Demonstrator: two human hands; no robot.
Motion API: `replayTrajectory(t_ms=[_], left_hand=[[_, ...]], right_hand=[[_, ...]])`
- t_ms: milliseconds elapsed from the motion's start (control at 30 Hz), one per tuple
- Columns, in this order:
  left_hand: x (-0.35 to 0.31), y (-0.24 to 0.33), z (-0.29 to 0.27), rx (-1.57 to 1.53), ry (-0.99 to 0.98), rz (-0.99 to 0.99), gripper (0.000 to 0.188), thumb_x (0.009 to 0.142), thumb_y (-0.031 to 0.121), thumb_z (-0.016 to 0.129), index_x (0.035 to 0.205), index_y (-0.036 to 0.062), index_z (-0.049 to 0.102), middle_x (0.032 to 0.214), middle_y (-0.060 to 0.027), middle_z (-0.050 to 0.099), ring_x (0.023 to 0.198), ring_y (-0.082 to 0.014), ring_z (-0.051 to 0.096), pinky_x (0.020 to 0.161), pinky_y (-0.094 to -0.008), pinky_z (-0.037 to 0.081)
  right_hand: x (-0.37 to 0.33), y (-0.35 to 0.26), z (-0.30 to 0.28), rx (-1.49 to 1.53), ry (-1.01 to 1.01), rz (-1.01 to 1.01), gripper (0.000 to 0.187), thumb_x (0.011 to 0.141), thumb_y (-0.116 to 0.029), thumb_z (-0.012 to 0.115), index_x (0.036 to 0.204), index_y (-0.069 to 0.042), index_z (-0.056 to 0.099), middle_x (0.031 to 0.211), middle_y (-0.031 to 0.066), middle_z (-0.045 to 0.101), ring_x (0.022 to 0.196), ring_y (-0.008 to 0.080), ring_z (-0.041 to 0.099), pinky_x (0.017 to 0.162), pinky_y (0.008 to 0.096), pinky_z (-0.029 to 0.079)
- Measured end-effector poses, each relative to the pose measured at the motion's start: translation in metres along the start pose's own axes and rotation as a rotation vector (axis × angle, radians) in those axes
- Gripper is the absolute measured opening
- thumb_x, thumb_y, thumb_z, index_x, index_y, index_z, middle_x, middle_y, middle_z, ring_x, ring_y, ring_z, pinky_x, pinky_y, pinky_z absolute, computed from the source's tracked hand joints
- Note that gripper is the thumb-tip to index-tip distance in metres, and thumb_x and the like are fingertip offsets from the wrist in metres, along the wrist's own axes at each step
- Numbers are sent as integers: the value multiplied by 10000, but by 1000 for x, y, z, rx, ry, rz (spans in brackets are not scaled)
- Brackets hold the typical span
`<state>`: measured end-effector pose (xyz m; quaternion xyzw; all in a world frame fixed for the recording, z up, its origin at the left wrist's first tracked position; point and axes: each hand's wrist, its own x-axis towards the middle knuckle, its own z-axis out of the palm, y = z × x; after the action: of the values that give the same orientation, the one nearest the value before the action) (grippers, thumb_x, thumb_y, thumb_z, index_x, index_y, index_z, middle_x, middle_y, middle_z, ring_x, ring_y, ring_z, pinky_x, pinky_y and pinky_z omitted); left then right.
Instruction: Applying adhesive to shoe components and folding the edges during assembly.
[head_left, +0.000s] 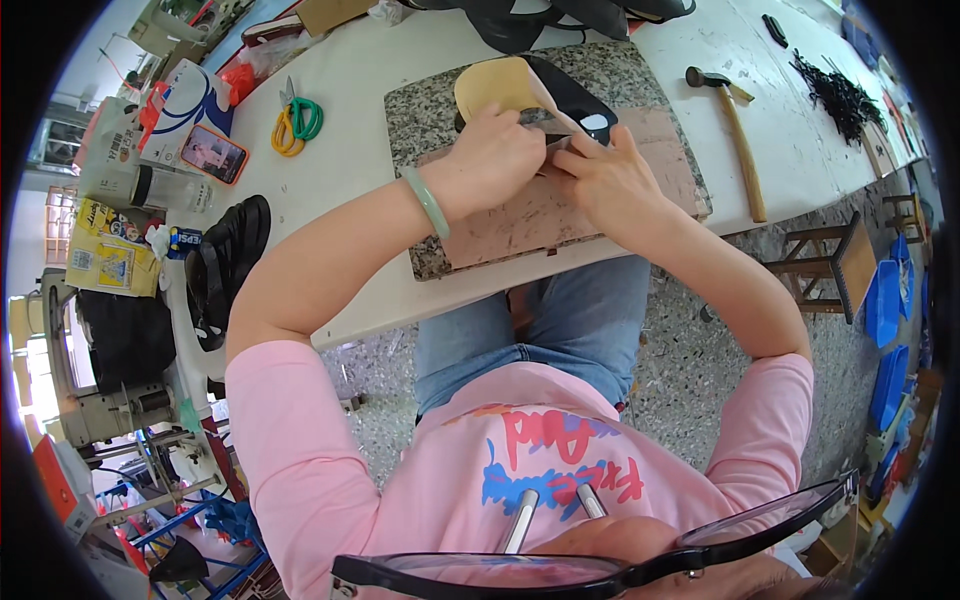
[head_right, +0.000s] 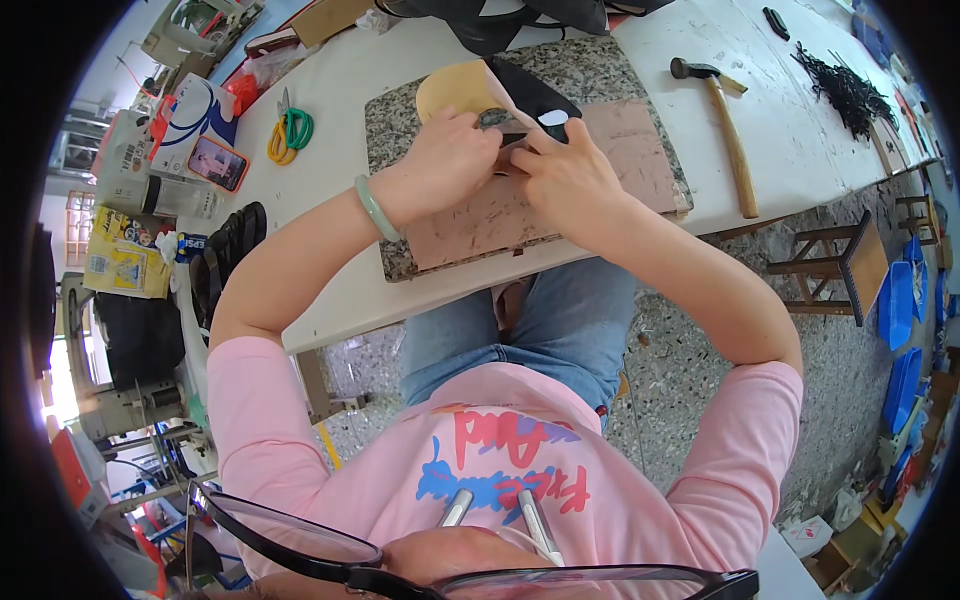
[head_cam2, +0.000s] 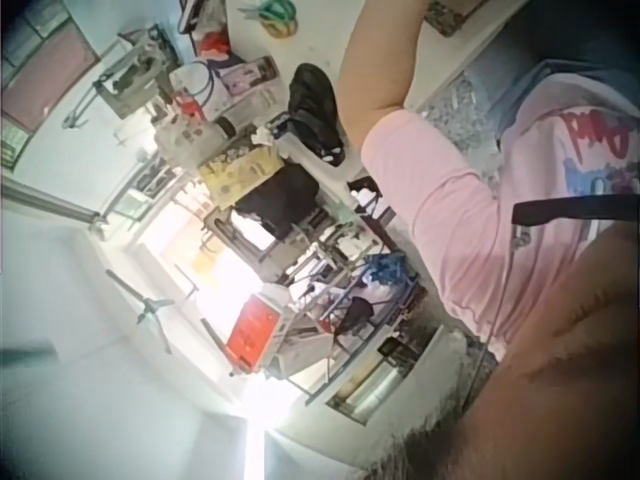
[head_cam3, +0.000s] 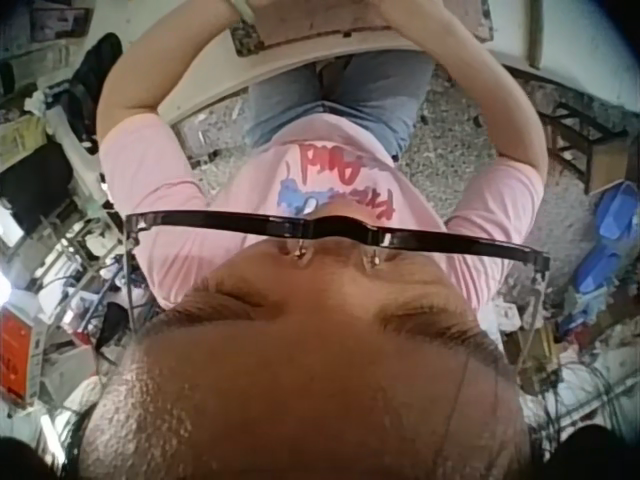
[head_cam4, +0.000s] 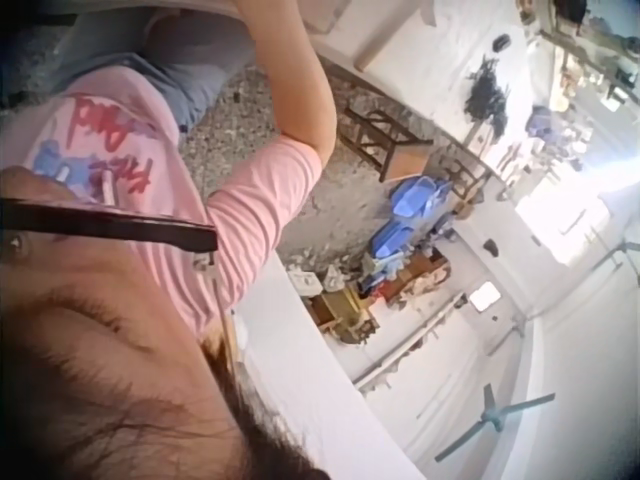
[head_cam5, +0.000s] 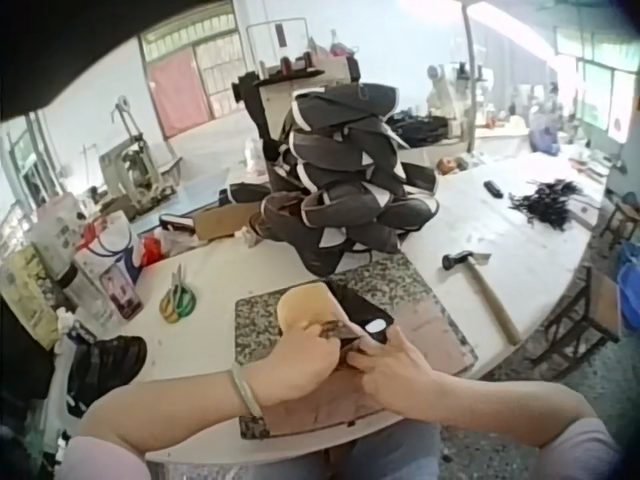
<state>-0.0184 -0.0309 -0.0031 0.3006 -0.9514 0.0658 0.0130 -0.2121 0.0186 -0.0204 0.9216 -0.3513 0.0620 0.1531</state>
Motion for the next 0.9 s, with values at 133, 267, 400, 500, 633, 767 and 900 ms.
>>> replayTrajectory(t_ms=[133,267,400,500,633,767,900], left_hand=[[1,-9,-3,-218,-126,-127,179,789,183,639,822,7,633,770,-168,651,791,-342,635,729,-454,492],[-3,-28,-1,-324,-175,-135,207,820,189,611,878,-10,606,784,-198,648,782,-357,637,691,-455,501],[4,-12,-11,-197,-272,-148,191,812,185,612,895,13,616,812,-190,646,830,-332,629,728,-457,489],[-1,-19,-7,-118,-64,57,154,781,167,606,789,16,637,793,-137,649,840,-298,626,762,-436,491],[-9,-30,-9,-170,-172,-60,173,795,199,610,841,34,635,817,-93,615,886,-255,583,822,-408,455],[-5,-22,-8,-81,-247,-74,191,793,219,606,886,63,665,830,-106,620,890,-271,581,831,-412,438],[-4,-17,-1,-212,-145,-139,210,793,223,605,913,62,667,847,-113,651,872,-288,597,819,-412,443]], right_hand=[[2,-4,-6,20,-119,3,322,753,-131,596,1066,-114,671,1035,-50,543,1054,119,470,803,370,341],[1,0,1,62,-49,5,312,764,-138,595,1066,-128,672,1051,-52,548,1077,114,475,817,374,349],[0,0,11,108,91,38,264,767,-164,599,1011,-154,700,1050,-62,560,1087,104,488,835,366,353],[4,-6,7,82,-5,39,303,786,-157,582,1073,-172,678,1050,-70,558,1100,102,486,842,364,355],[4,-2,13,150,49,35,299,797,-154,571,1075,-174,679,1038,-69,554,1091,112,488,848,360,354],[10,-2,21,196,141,35,283,797,-166,568,1056,-161,681,1023,-61,546,1069,130,491,849,355,360],[9,-9,18,135,95,31,282,799,-166,560,1055,-125,671,1024,-40,543,1048,140,494,824,339,383]])
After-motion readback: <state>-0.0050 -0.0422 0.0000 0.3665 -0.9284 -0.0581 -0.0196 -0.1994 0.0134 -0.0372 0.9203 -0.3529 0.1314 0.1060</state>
